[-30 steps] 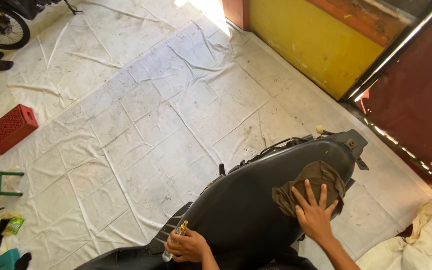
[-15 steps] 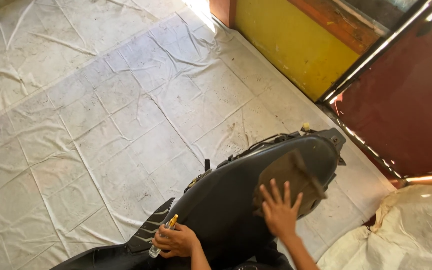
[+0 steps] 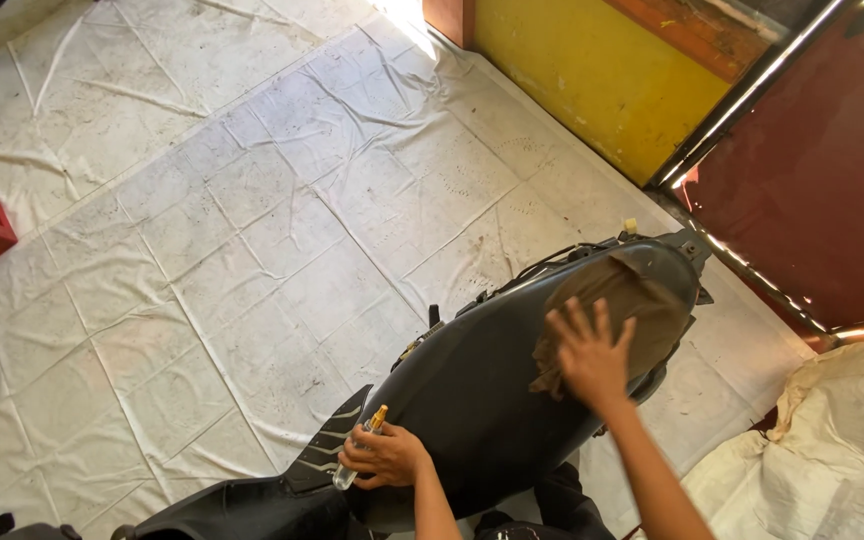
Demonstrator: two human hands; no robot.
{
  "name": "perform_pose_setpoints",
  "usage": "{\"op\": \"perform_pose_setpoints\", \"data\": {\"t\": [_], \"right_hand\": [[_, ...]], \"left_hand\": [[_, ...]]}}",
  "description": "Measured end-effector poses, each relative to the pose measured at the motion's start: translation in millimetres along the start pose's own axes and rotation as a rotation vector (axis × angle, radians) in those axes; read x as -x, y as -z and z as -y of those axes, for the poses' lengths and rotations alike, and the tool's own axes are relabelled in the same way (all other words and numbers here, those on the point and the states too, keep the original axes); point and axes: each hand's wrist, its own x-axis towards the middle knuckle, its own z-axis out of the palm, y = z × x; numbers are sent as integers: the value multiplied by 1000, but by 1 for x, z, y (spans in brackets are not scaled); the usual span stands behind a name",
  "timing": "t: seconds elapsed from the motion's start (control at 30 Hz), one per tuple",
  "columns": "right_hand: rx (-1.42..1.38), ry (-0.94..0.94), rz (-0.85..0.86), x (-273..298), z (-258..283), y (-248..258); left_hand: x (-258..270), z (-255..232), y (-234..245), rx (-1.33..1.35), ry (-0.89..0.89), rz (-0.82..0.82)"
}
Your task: The person cleans the seat of a black motorcycle by spraying a liquid from a small bottle and wiping the surface with a brown cloth. They repeatedly apply the spray and wipe different sections of the seat in a workshop setting.
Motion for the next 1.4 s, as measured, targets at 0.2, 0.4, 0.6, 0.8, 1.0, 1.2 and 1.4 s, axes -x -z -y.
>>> {"op": "perform_pose_setpoints", "data": {"t": [0.2, 0.4, 0.6, 0.8, 1.0, 1.2, 1.4], "right_hand": [[-94, 119, -66, 77, 122, 24], [-82, -224, -51, -4, 5, 18], [21, -395, -87, -19, -41, -4], [-193, -418, -51, 93, 65, 19], [-52, -446, -48, -17, -73, 3], [-55, -596, -211, -20, -69, -18], [-391, -509, -58, 123, 70, 17]], "left_hand": [[0, 1, -7, 22, 9, 51], [-3, 4, -7, 35, -34, 47], [-7, -5, 11, 206, -5, -13], [-8, 4, 0, 187, 4, 39], [-13, -1, 9, 180, 44, 106], [-14, 2, 4, 142, 28, 79], [-15, 2, 3, 156, 31, 61]]}}
